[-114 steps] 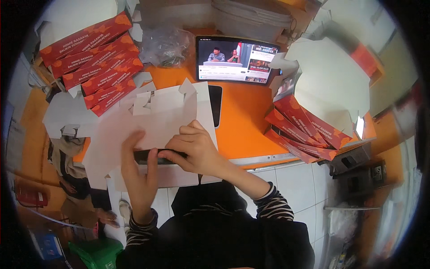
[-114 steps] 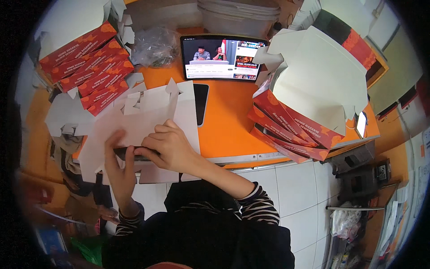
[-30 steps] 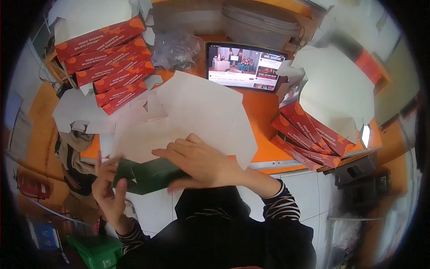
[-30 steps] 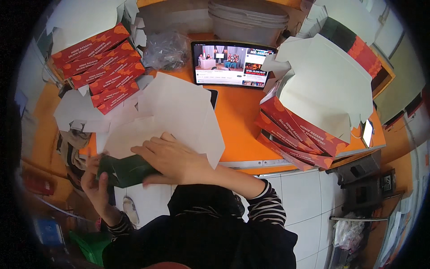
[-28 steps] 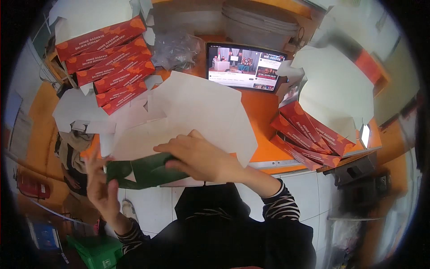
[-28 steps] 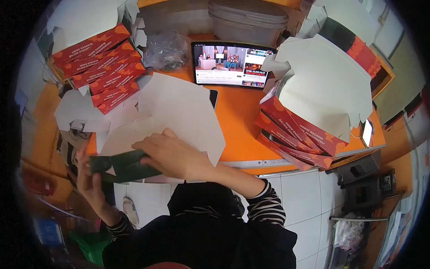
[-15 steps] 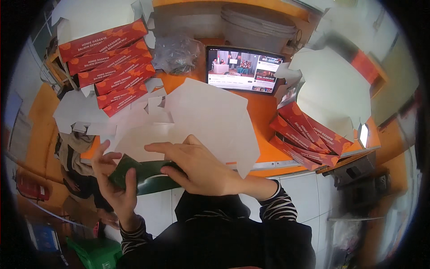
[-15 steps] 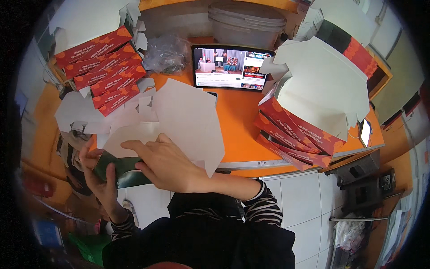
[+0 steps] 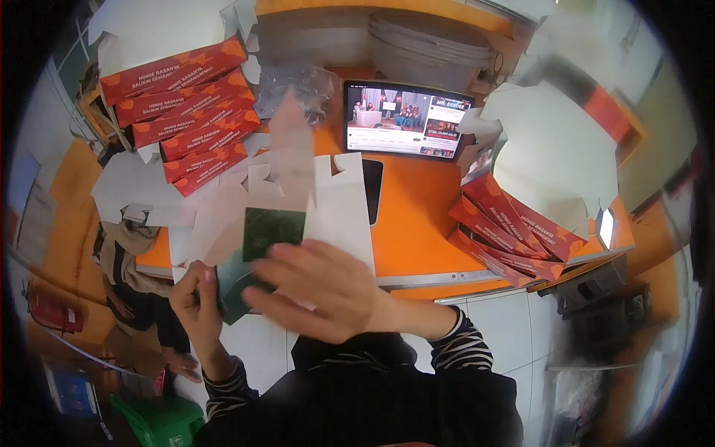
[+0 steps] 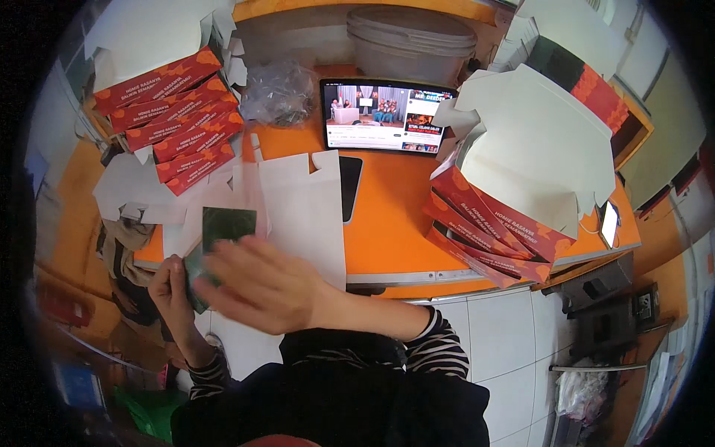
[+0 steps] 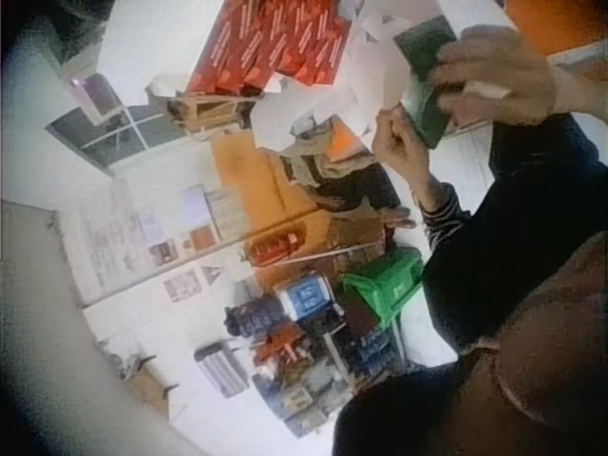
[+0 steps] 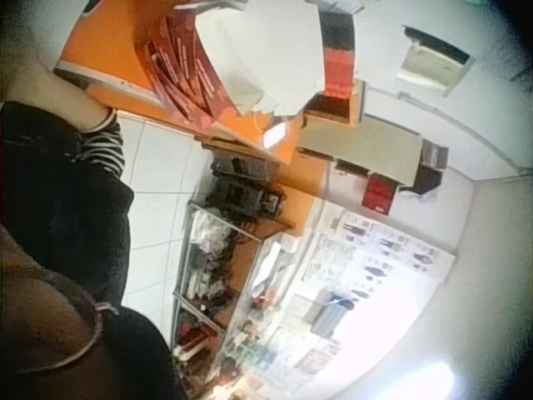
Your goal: The person folds flat white cardboard sheets into open-top boxes and inserts small green items into each box. The person repeatedly picks a sheet, folds the sides, places a green item inside, and sets the finished box aside on the table.
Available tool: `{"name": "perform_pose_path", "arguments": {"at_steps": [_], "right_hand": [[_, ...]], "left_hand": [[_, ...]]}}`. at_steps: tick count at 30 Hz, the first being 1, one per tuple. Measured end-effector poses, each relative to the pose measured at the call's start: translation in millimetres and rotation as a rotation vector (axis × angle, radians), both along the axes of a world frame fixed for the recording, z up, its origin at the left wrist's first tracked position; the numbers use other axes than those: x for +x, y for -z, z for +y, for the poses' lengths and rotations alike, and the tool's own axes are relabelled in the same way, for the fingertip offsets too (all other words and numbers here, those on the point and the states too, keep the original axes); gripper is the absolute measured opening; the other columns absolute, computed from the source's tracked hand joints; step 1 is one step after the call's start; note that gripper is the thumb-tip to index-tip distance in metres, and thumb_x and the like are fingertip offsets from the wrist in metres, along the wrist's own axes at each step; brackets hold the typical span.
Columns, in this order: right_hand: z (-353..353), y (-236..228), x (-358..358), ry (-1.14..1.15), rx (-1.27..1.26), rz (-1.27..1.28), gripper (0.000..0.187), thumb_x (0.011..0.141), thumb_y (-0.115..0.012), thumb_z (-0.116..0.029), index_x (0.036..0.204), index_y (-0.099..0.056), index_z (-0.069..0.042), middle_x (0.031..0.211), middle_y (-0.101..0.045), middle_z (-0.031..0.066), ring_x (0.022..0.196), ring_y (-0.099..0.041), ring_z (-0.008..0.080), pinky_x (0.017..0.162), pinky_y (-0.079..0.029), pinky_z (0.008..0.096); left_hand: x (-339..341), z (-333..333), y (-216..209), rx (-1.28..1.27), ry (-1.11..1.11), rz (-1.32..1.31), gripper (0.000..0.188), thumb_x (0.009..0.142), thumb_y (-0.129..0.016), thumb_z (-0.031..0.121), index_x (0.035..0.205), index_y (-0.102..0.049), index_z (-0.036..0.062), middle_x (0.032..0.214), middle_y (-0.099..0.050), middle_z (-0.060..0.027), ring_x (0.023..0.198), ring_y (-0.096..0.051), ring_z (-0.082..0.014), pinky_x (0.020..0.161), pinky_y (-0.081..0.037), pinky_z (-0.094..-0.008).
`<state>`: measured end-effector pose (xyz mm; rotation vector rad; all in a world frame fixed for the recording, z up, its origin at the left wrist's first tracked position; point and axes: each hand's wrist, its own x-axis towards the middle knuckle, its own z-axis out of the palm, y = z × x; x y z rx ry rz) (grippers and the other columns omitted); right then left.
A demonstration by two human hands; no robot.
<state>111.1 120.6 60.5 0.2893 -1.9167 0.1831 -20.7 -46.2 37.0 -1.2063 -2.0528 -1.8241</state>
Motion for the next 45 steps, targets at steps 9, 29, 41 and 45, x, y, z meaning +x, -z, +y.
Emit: {"name": "perform_pose_path", "arguments": {"at_steps": [9, 29, 41, 45], "right_hand": [[16.1, 5.9, 9.9, 0.089, -0.485, -0.195, 0.040, 0.077, -0.072, -0.017, 0.114, -0.058, -0.009, 0.066, -0.044, 0.0051, 0.059, -0.042, 0.0199, 0.057, -0.030, 0.0327], [21.1, -10.6, 35.0, -0.145, -0.275, -0.537, 0.064, 0.066, -0.078, -0.027, 0.123, -0.053, -0.011, 0.081, -0.042, 0.0079, 0.076, -0.048, 0.0246, 0.063, -0.042, 0.0319], [93.9, -22.8, 142.1, 0.289, -0.446, 0.269, 0.075, 0.064, -0.077, -0.003, 0.131, -0.044, -0.003, 0.083, -0.047, 0.0017, 0.064, -0.045, 0.0086, 0.054, -0.039, 0.0176], [74.1, -24.3, 175.6, 0.663, -0.440, 0.661, 0.066, 0.077, -0.066, 0.000, 0.134, -0.034, 0.002, 0.077, -0.046, 0.0011, 0.058, -0.042, 0.0061, 0.051, -0.035, 0.0170]], "left_hand": [[5.8, -1.0, 3.6, 0.126, -0.105, -0.122, 0.025, 0.079, -0.067, 0.008, 0.066, -0.048, 0.0008, 0.062, -0.044, 0.0015, 0.061, -0.038, -0.0060, 0.057, -0.028, -0.0216], [43.7, 11.0, -31.6, 0.133, 0.219, 0.047, 0.021, 0.070, -0.071, 0.010, 0.066, -0.051, 0.0039, 0.063, -0.046, -0.0041, 0.062, -0.039, -0.0173, 0.057, -0.027, -0.0302], [32.8, 116.3, -126.0, -0.213, 0.675, 1.044, 0.018, 0.066, -0.071, 0.013, 0.082, -0.065, 0.0181, 0.074, -0.056, 0.0018, 0.091, -0.060, -0.0197, 0.099, -0.029, -0.0525], [77.7, 182.9, -136.8, 0.112, 0.505, 1.221, 0.012, 0.074, -0.062, 0.010, 0.083, -0.064, 0.0173, 0.079, -0.052, 0.0012, 0.084, -0.057, -0.0185, 0.098, -0.031, -0.0502]]}}
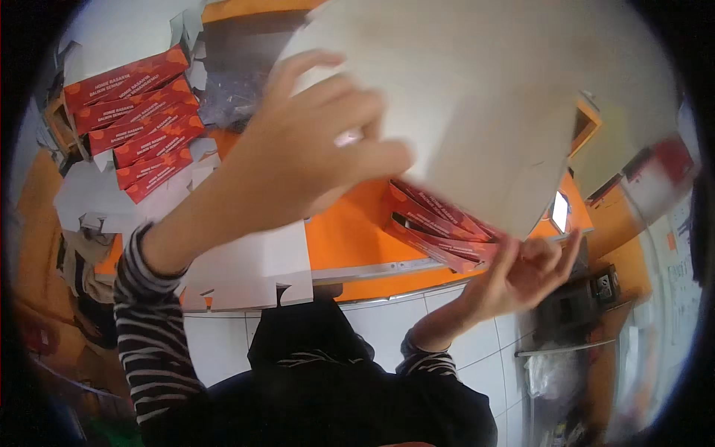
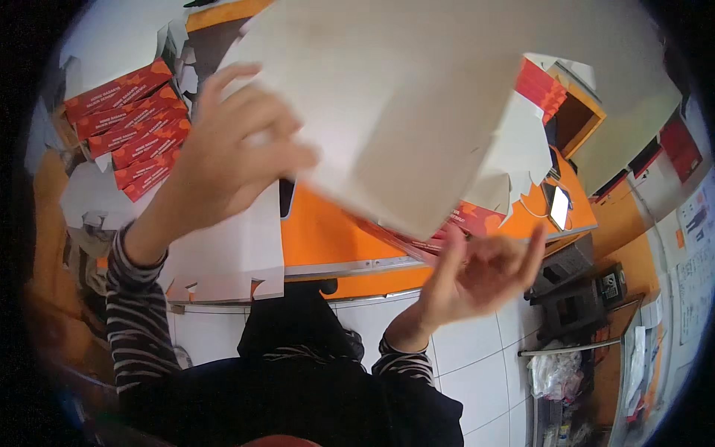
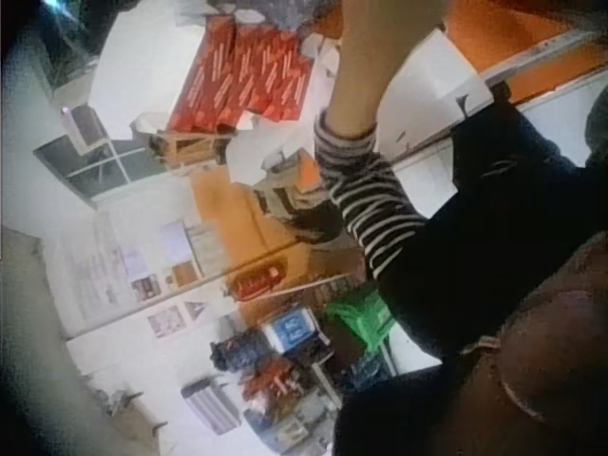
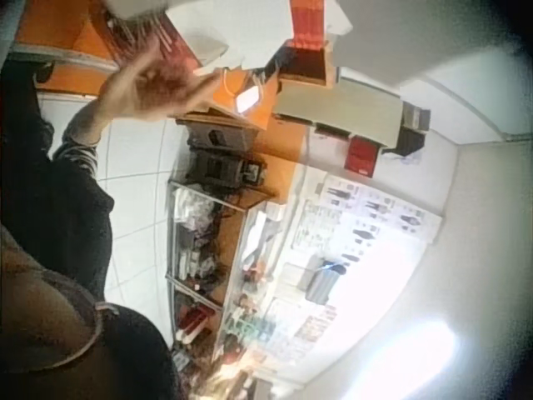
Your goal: The person folds flat white cardboard sheets into open-top boxes and inserts small green items into each box. The person repeatedly picks a sheet, folds the sides, places a green item inside, and sets the finished box aside on the table.
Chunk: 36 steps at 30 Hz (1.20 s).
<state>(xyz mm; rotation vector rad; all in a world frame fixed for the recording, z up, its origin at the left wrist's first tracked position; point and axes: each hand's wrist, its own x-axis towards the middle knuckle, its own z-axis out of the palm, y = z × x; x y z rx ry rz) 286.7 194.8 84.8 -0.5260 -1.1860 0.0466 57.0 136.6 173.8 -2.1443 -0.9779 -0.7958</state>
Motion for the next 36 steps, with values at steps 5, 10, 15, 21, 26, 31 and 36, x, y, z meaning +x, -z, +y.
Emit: {"name": "perform_pose_path", "arguments": {"at_steps": [5, 10, 15, 21, 26, 31, 36], "right_hand": [[-21.8, 14.8, 12.8, 0.001, 0.169, 0.179, 0.045, 0.087, -0.055, -0.016, 0.124, -0.038, 0.002, 0.063, -0.042, 0.0016, 0.052, -0.038, 0.0068, 0.045, -0.027, 0.0201], [-31.8, 20.5, 0.4, -0.144, 0.170, 0.145, 0.035, 0.086, -0.056, -0.018, 0.112, -0.041, -0.001, 0.060, -0.040, 0.0022, 0.051, -0.036, 0.0078, 0.045, -0.027, 0.0212], [-38.3, 38.6, -22.3, -0.329, 0.065, 0.060, 0.033, 0.084, -0.060, -0.012, 0.110, -0.043, -0.002, 0.064, -0.049, 0.0044, 0.054, -0.042, 0.0115, 0.053, -0.036, 0.0246], [-35.4, 68.1, -61.2, -0.725, -0.187, -0.907, 0.033, 0.076, -0.072, -0.018, 0.101, -0.059, -0.001, 0.091, -0.059, 0.0126, 0.081, -0.060, 0.0270, 0.073, -0.048, 0.0345], [-37.3, 96.3, -88.5, -0.852, -0.069, -1.273, 0.028, 0.079, -0.068, -0.021, 0.100, -0.063, -0.003, 0.104, -0.060, 0.0098, 0.095, -0.058, 0.0285, 0.081, -0.048, 0.0355], [-35.2, 98.5, -93.6, -0.928, -0.104, -1.341, 0.022, 0.083, -0.063, -0.021, 0.096, -0.065, -0.003, 0.103, -0.061, 0.0101, 0.095, -0.060, 0.0265, 0.081, -0.049, 0.0348], [-33.1, 95.9, -98.3, -0.872, -0.101, -1.333, 0.021, 0.084, -0.062, -0.022, 0.090, -0.066, -0.002, 0.088, -0.065, 0.0100, 0.082, -0.063, 0.0266, 0.073, -0.051, 0.0343]], "left_hand": [[43.5, 89.9, 9.5, 0.121, 0.072, -0.049, 0.015, 0.076, -0.057, 0.008, 0.087, -0.062, 0.0162, 0.081, -0.055, -0.0031, 0.086, -0.056, -0.0203, 0.098, -0.032, -0.0457], [75.1, 113.4, 36.0, -0.312, -0.019, 0.198, 0.019, 0.083, -0.057, 0.021, 0.100, -0.061, 0.0132, 0.087, -0.060, -0.0095, 0.097, -0.056, -0.0268, 0.104, -0.024, -0.0511], [66.0, 82.5, 43.1, -0.080, 0.144, -0.107, 0.035, 0.084, -0.060, 0.028, 0.118, -0.058, 0.0154, 0.115, -0.053, -0.0150, 0.125, -0.039, -0.0312, 0.106, -0.017, -0.0561], [-9.6, -19.0, 74.7, -0.497, -0.096, 0.052, 0.046, 0.084, -0.062, 0.030, 0.126, -0.052, 0.0147, 0.130, -0.043, -0.0162, 0.132, -0.030, -0.0330, 0.105, -0.017, -0.0584], [-69.4, -87.0, 106.5, -0.899, -0.325, -0.066, 0.051, 0.083, -0.064, 0.030, 0.126, -0.049, 0.0084, 0.130, -0.045, -0.0184, 0.127, -0.037, -0.0362, 0.105, -0.027, -0.0474], [-79.8, -131.2, 134.0, -1.125, -0.337, -0.149, 0.055, 0.083, -0.064, 0.034, 0.127, -0.047, 0.0047, 0.131, -0.045, -0.0222, 0.122, -0.043, -0.0362, 0.102, -0.035, -0.0428], [-73.3, -143.2, 149.4, -1.072, -0.277, -0.222, 0.055, 0.082, -0.066, 0.033, 0.127, -0.047, 0.0069, 0.131, -0.045, -0.0197, 0.124, -0.042, -0.0345, 0.102, -0.035, -0.0420]]}}
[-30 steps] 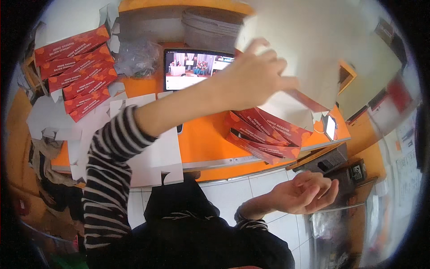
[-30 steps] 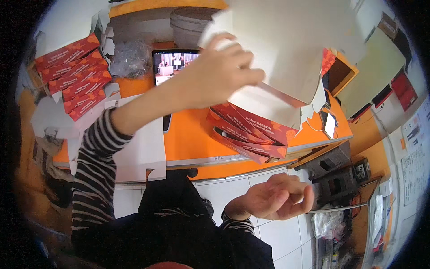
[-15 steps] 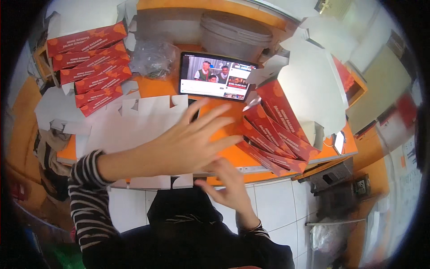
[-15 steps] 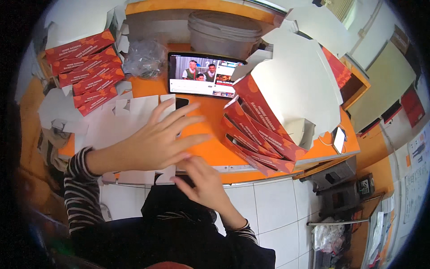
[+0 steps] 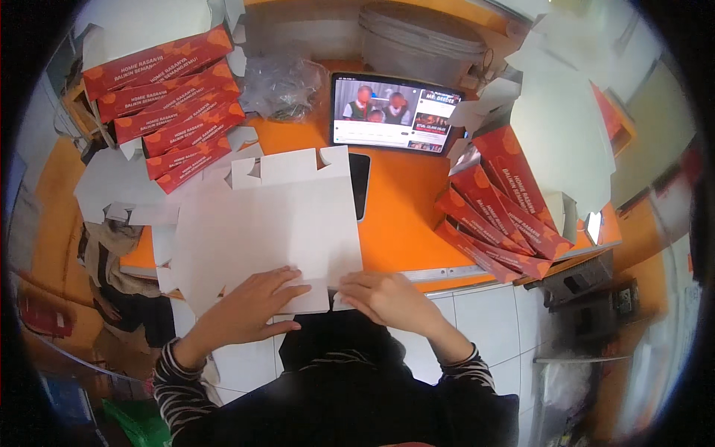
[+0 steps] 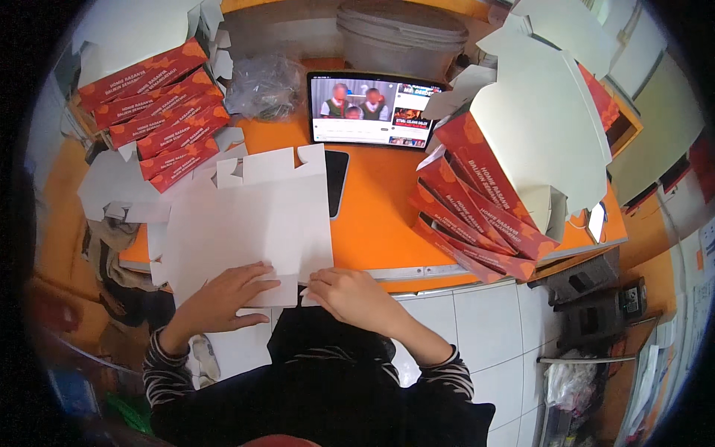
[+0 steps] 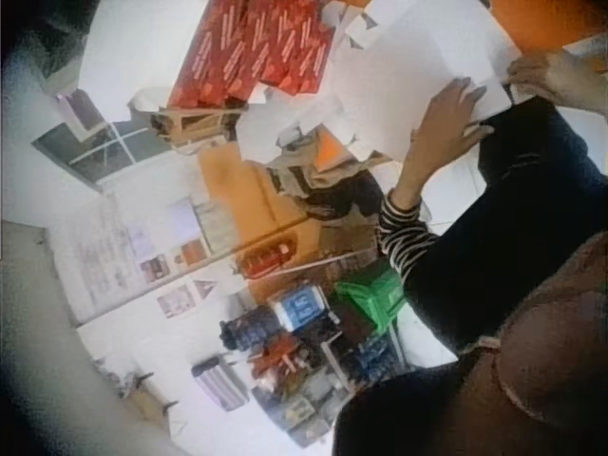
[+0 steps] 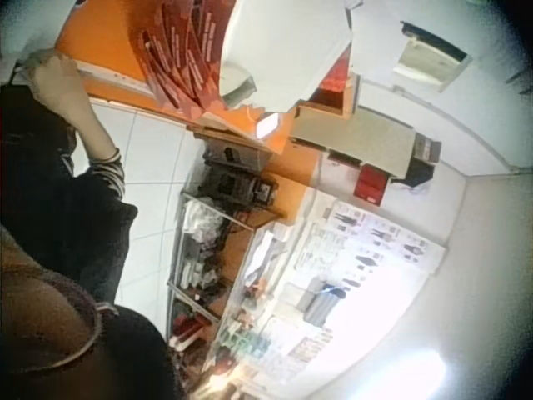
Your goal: The person folds flat white cardboard sheets into open-top boxes and inserts small green items into each box. The person repeatedly picks a sheet, folds the sides, places a green item inside, and sets the finished box aside on the table.
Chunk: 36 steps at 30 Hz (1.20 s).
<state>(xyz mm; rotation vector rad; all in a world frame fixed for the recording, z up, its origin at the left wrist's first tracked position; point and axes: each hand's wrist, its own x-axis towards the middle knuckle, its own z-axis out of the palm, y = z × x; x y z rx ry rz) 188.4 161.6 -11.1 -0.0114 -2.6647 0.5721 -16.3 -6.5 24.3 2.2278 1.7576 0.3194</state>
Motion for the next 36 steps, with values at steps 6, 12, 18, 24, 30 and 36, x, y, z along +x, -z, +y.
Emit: {"name": "perform_pose_path", "arguments": {"at_steps": [6, 12, 18, 24, 30, 36], "right_hand": [[1.5, -20.1, -16.7, 0.128, 0.060, -0.046, 0.014, 0.079, -0.067, -0.019, 0.080, -0.066, -0.005, 0.077, -0.065, 0.0071, 0.064, -0.062, 0.0231, 0.054, -0.046, 0.0319], [6.4, -28.9, -29.9, 0.031, -0.425, 0.150, 0.012, 0.069, -0.077, -0.014, 0.074, -0.068, -0.008, 0.074, -0.067, 0.0041, 0.069, -0.063, 0.0185, 0.064, -0.044, 0.0298], [1.5, -44.5, -50.8, -0.064, -0.431, 0.384, 0.013, 0.069, -0.078, -0.013, 0.078, -0.069, -0.009, 0.078, -0.068, 0.0020, 0.075, -0.063, 0.0166, 0.078, -0.039, 0.0305], [9.5, -36.8, -74.4, -0.027, -0.268, 0.461, 0.016, 0.067, -0.076, -0.011, 0.082, -0.068, -0.010, 0.098, -0.066, 0.0046, 0.094, -0.059, 0.0209, 0.084, -0.037, 0.0330], [1.7, -40.4, -86.5, -0.344, -0.320, 0.566, 0.018, 0.063, -0.078, -0.020, 0.075, -0.065, -0.013, 0.112, -0.062, 0.0059, 0.110, -0.052, 0.0229, 0.090, -0.029, 0.0440], [-20.9, -42.5, -101.0, -0.359, -0.113, 0.636, 0.022, 0.066, -0.077, -0.024, 0.082, -0.065, -0.015, 0.112, -0.060, 0.0047, 0.110, -0.051, 0.0226, 0.085, -0.030, 0.0402]], "left_hand": [[5.1, -5.3, 12.5, 0.067, -0.068, -0.096, 0.057, 0.077, -0.071, 0.025, 0.126, -0.048, 0.0084, 0.132, -0.045, -0.0156, 0.122, -0.044, -0.0307, 0.100, -0.037, -0.0401], [2.6, -10.2, 3.5, 0.143, -0.162, -0.154, 0.050, 0.075, -0.071, 0.012, 0.121, -0.052, 0.0054, 0.126, -0.050, -0.0140, 0.115, -0.050, -0.0295, 0.094, -0.043, -0.0374], [-18.9, -14.0, 3.3, 0.212, -0.472, -0.531, 0.022, 0.077, -0.063, -0.002, 0.099, -0.063, 0.0006, 0.096, -0.064, -0.0100, 0.088, -0.064, -0.0233, 0.080, -0.050, -0.0311], [-55.4, -13.6, 34.8, 0.057, -0.764, -1.445, 0.012, 0.086, -0.062, 0.008, 0.096, -0.058, 0.0042, 0.095, -0.062, -0.0054, 0.085, -0.062, -0.0140, 0.075, -0.051, -0.0290], [-43.0, -11.6, 31.9, 0.218, -0.738, -1.636, 0.018, 0.091, -0.057, 0.011, 0.105, -0.047, 0.0040, 0.098, -0.059, -0.0065, 0.089, -0.059, -0.0129, 0.076, -0.049, -0.0264], [-10.7, -20.6, 29.9, 0.559, -0.707, -1.135, 0.018, 0.094, -0.050, 0.011, 0.107, -0.040, 0.0040, 0.091, -0.048, -0.0036, 0.083, -0.049, -0.0088, 0.074, -0.043, -0.0228]]}}
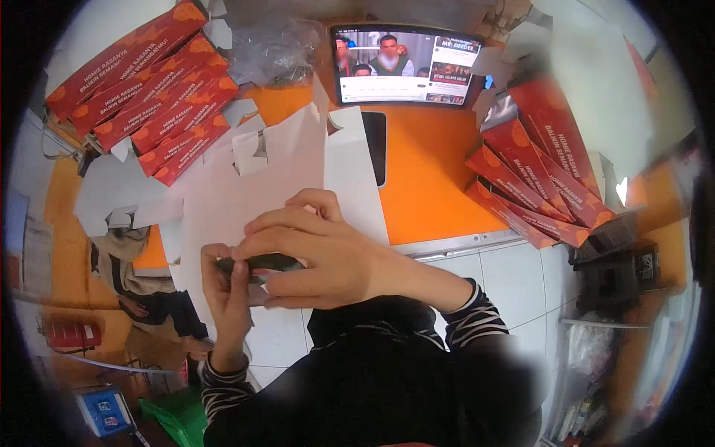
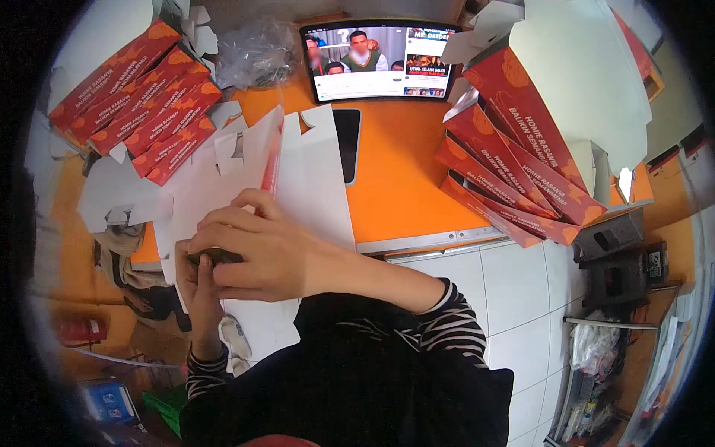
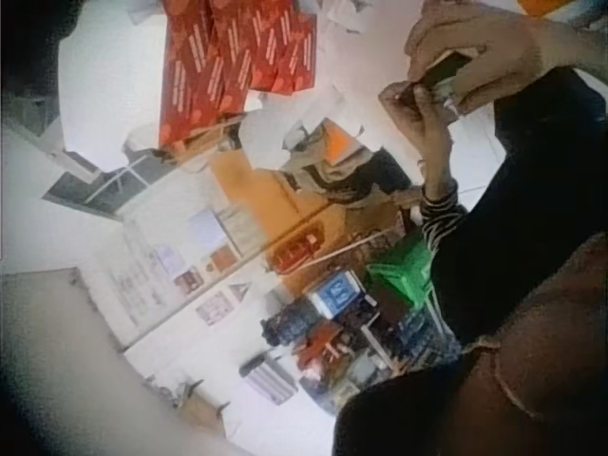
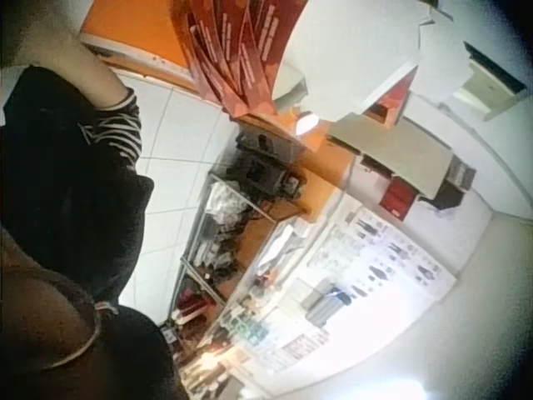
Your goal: The person folds flat white cardboard sheets into open-top boxes and inserts small green items into each box. The person repeatedly picks a sheet, folds the sides, places a green item inside, and sets the finished box aside on the table.
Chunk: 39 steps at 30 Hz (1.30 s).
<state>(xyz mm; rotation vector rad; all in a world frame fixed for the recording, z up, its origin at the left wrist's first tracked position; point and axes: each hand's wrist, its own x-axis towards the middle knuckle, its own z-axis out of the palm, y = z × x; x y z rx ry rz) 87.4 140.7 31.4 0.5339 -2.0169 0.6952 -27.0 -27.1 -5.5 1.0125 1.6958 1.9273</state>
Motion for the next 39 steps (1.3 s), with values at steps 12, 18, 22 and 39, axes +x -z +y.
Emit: {"name": "perform_pose_path", "arguments": {"at_steps": [12, 18, 22, 39], "right_hand": [[3.3, -2.9, 17.5, 0.272, -0.126, -0.162, 0.026, 0.071, -0.074, -0.027, 0.092, -0.064, -0.015, 0.101, -0.056, 0.0013, 0.082, -0.049, 0.0180, 0.071, -0.032, 0.0332], [5.7, 7.1, 21.2, 0.272, -0.065, -0.274, 0.019, 0.073, -0.073, -0.025, 0.081, -0.062, -0.012, 0.091, -0.057, 0.0008, 0.077, -0.049, 0.0178, 0.068, -0.032, 0.0324], [10.2, 10.0, 23.4, 0.225, -0.058, -0.231, 0.018, 0.075, -0.072, -0.022, 0.075, -0.062, -0.008, 0.068, -0.055, 0.0016, 0.064, -0.048, 0.0185, 0.064, -0.032, 0.0314], [-14.4, 12.5, 33.1, 0.265, -0.441, -0.361, 0.021, 0.083, -0.065, -0.019, 0.069, -0.063, -0.004, 0.058, -0.055, 0.0072, 0.052, -0.042, 0.0217, 0.069, -0.030, 0.0303]], "left_hand": [[36.9, 8.6, -18.3, -0.008, -0.188, 0.216, 0.013, 0.096, -0.048, 0.013, 0.100, -0.047, 0.0001, 0.087, -0.051, -0.0046, 0.075, -0.055, -0.0097, 0.067, -0.048, -0.0219], [45.9, 14.4, -26.0, -0.097, -0.084, 0.238, 0.013, 0.095, -0.049, 0.010, 0.102, -0.047, 0.0001, 0.088, -0.055, -0.0057, 0.080, -0.056, -0.0102, 0.071, -0.046, -0.0234], [44.5, 13.8, -34.2, -0.207, -0.078, 0.308, 0.019, 0.092, -0.052, 0.008, 0.109, -0.048, 0.0012, 0.101, -0.057, -0.0137, 0.095, -0.057, -0.0180, 0.082, -0.045, -0.0291], [16.6, 13.1, -37.0, 0.093, -0.313, 0.634, 0.040, 0.085, -0.057, 0.021, 0.118, -0.048, 0.0008, 0.134, -0.034, -0.0199, 0.126, -0.031, -0.0281, 0.103, -0.026, -0.0380]]}}
